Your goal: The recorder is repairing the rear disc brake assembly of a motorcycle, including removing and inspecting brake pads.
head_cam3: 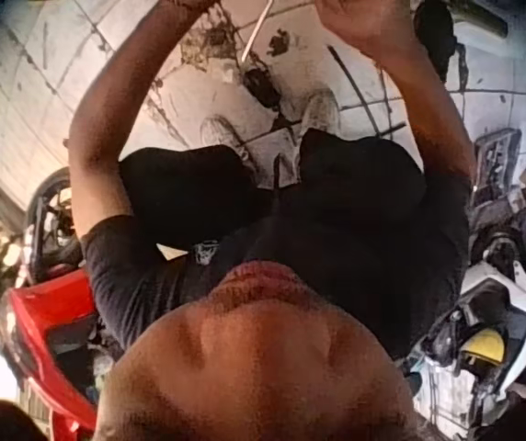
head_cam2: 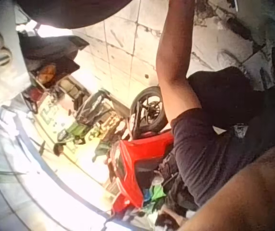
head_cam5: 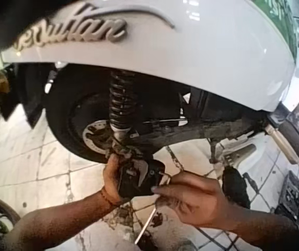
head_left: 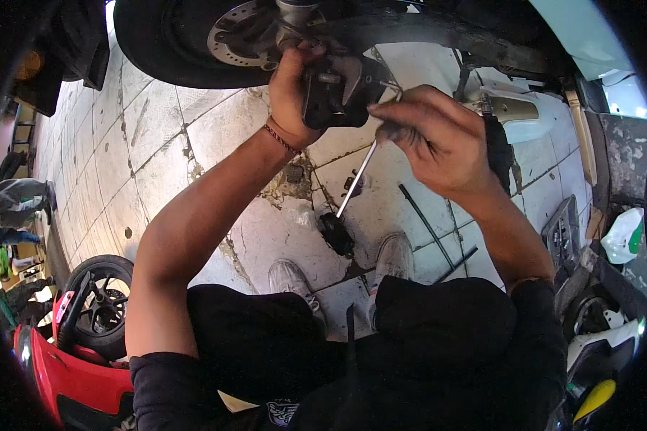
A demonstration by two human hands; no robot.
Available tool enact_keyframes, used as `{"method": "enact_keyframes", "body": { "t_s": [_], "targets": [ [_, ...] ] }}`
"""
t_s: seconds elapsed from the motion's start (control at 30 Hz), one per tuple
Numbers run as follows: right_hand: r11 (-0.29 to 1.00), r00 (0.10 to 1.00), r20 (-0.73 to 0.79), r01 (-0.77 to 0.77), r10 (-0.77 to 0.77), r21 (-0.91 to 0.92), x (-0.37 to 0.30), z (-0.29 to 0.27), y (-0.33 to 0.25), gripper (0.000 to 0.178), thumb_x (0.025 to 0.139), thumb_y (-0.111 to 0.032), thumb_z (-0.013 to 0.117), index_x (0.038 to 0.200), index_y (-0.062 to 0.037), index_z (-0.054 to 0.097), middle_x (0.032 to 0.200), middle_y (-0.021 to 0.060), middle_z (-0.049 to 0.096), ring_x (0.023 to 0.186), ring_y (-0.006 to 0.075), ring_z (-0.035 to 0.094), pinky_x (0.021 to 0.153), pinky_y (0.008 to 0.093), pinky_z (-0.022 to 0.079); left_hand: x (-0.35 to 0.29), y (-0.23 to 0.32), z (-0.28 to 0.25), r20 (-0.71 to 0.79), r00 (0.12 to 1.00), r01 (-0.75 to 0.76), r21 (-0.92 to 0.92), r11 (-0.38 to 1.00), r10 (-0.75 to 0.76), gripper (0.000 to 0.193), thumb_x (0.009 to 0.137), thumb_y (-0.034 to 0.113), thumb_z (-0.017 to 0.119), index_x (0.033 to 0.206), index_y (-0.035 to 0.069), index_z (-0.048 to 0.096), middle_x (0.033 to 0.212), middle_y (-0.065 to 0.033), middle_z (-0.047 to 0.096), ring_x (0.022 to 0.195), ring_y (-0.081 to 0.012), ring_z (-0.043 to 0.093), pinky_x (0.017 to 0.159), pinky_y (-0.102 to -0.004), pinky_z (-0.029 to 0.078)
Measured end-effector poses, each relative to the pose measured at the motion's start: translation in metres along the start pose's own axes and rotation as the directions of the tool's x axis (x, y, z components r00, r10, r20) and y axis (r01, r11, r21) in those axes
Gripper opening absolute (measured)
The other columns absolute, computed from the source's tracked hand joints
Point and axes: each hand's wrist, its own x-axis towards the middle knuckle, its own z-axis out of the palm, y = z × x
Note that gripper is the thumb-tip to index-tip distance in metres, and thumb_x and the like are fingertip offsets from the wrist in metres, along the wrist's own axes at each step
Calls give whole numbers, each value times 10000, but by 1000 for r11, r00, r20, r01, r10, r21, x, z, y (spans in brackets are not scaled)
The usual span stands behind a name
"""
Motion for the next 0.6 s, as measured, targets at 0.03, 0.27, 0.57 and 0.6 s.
{"method": "enact_keyframes", "body": {
  "t_s": [0.03, 0.27, 0.57, 0.6],
  "targets": [
    [880, 924, 185, 376, -334, -290, 4, -6, 2, 271, 763, -66, 779, 1028, -73, 721, 801, 11, 602, 725, 164, 618, 594, 289, 518, 1, -1, -5, -4, 1000, -4, 4, 1000, 4, 310, 975, 289, 459, 1110, 29, 561, 1051, -95, 633, 973, -192, 639, 877, -326, 542],
    [541, 700, 283, 697, -655, -471, 33, -7, -9, 278, 620, -157, 816, 887, -120, 750, 819, 6, 563, 705, 177, 536, 525, 283, 453, 1, 4, 1, 41, 999, -3, 29, 1000, 2, 383, 975, 372, 468, 1150, 44, 558, 1072, -125, 646, 994, -243, 661, 902, -375, 553],
    [649, 907, -73, 238, -414, -722, 54, -27, 41, 191, 804, -172, 751, 908, -13, 725, 910, 124, 618, 730, 274, 604, 609, 366, 482, 2, 3, -17, 65, 998, -28, 71, 997, 23, 412, 987, 408, 478, 1175, 48, 551, 1121, -118, 623, 1054, -233, 633, 948, -387, 530],
    [656, 963, 3, 186, -269, -731, 38, -32, 39, 205, 867, -220, 685, 909, -24, 728, 914, 136, 621, 812, 298, 607, 694, 396, 493, -1, 2, -14, 79, 997, -10, 3, 1000, 10, 410, 992, 409, 478, 1166, 46, 556, 1118, -120, 624, 1046, -216, 631, 937, -367, 528]
  ]
}}
